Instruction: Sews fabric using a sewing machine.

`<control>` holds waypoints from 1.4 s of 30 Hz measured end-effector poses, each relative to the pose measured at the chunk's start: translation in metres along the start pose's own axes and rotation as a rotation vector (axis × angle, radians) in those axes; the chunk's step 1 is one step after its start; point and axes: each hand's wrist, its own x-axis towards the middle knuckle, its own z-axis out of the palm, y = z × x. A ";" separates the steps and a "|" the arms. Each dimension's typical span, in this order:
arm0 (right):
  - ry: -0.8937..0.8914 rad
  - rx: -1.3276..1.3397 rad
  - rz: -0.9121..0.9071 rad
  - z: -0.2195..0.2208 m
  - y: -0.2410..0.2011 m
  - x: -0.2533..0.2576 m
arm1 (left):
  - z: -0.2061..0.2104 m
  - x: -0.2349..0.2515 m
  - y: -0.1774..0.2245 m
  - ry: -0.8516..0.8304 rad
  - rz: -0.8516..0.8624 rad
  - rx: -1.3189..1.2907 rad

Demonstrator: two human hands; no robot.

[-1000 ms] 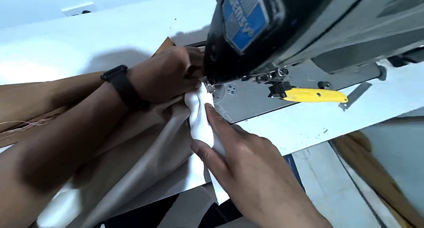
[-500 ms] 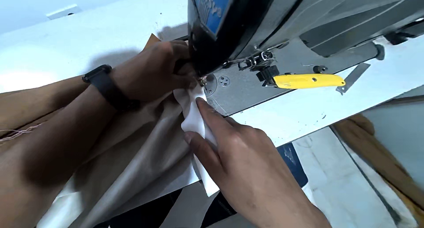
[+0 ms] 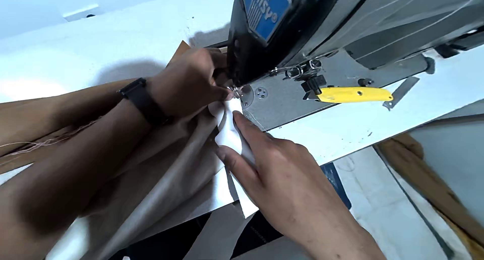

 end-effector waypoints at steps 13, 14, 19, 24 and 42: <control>0.031 0.072 0.010 -0.005 0.014 0.001 | 0.002 -0.006 0.004 0.070 -0.027 0.023; 0.025 0.067 0.007 -0.004 0.013 0.000 | 0.002 -0.006 0.003 0.063 -0.022 0.025; 0.016 0.065 0.007 -0.004 0.010 0.001 | -0.001 -0.004 0.004 0.031 -0.039 0.063; 0.000 0.057 0.007 -0.003 0.008 0.001 | 0.007 -0.002 0.004 0.114 -0.090 0.102; -0.034 0.052 -0.006 0.002 0.007 -0.001 | 0.010 -0.005 0.009 0.128 -0.198 0.094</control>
